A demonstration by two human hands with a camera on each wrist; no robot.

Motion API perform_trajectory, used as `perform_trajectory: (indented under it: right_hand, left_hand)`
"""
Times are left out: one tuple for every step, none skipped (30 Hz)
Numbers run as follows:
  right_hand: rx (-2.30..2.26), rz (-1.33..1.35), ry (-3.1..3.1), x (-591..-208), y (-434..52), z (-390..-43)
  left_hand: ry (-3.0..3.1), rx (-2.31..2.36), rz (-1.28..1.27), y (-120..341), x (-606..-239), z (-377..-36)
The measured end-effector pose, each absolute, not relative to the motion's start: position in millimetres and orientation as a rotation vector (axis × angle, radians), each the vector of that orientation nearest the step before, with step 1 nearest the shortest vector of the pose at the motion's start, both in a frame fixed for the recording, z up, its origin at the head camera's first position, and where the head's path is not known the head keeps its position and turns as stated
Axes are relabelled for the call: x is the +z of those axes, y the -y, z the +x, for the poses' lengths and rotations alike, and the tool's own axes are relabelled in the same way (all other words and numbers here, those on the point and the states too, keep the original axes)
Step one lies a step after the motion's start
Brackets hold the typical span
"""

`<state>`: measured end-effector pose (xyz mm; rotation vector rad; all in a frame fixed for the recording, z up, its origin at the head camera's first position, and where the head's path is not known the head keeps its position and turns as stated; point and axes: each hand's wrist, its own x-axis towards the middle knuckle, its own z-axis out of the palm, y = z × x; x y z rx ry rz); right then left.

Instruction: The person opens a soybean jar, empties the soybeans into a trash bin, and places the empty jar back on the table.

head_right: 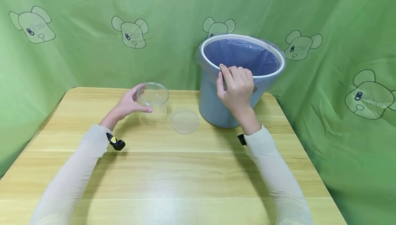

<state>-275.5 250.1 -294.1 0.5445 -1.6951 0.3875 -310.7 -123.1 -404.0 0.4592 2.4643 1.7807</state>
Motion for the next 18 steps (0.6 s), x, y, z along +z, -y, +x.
perform_trajectory:
  right_hand:
    - [0.386,0.546,1.698,-294,-250,-276]
    - [0.384,0.546,1.698,-294,-250,-276]
    - [0.382,0.546,1.699,-294,-250,-275]
    - [0.380,0.546,1.700,-294,-250,-275]
    - [0.379,0.545,1.702,-294,-250,-275]
    - [0.377,0.545,1.703,-294,-250,-275]
    - [0.376,0.546,1.704,-294,-250,-275]
    - [0.376,0.546,1.705,-294,-250,-275]
    - [0.375,0.546,1.705,-294,-250,-275]
    - [0.375,0.547,1.705,-294,-250,-275]
    - [0.374,0.546,1.704,-294,-250,-275]
    - [0.374,0.546,1.703,-294,-250,-275]
    - [0.374,0.546,1.702,-294,-250,-275]
    - [0.374,0.545,1.701,-294,-250,-275]
    - [0.375,0.544,1.699,-294,-250,-275]
    - [0.374,0.542,1.697,-294,-250,-275]
    - [0.374,0.540,1.695,-294,-250,-276]
    - [0.375,0.538,1.693,-294,-250,-276]
  left_hand:
    - [-2.461,1.777,0.457,124,-407,-311]
    - [-2.464,1.764,0.458,124,-410,-311]
    - [-2.473,1.755,0.456,125,-415,-313]
    - [-2.477,1.745,0.454,125,-418,-313]
    - [-2.477,1.736,0.454,126,-420,-313]
    - [-2.477,1.728,0.459,126,-422,-313]
    - [-2.477,1.723,0.454,126,-424,-313]
    - [-2.474,1.715,0.453,127,-426,-313]
    - [-2.472,1.714,0.447,127,-428,-313]
    - [-2.467,1.711,0.448,127,-430,-313]
    - [-2.465,1.705,0.446,128,-431,-313]
    - [-2.462,1.704,0.444,128,-432,-313]
    - [-2.458,1.704,0.440,129,-433,-313]
    - [-2.453,1.702,0.440,129,-434,-313]
    - [-2.451,1.706,0.436,129,-435,-313]
    - [-2.446,1.709,0.435,129,-436,-313]
    - [-2.440,1.714,0.436,130,-436,-313]
    - [-2.433,1.721,0.440,130,-437,-314]
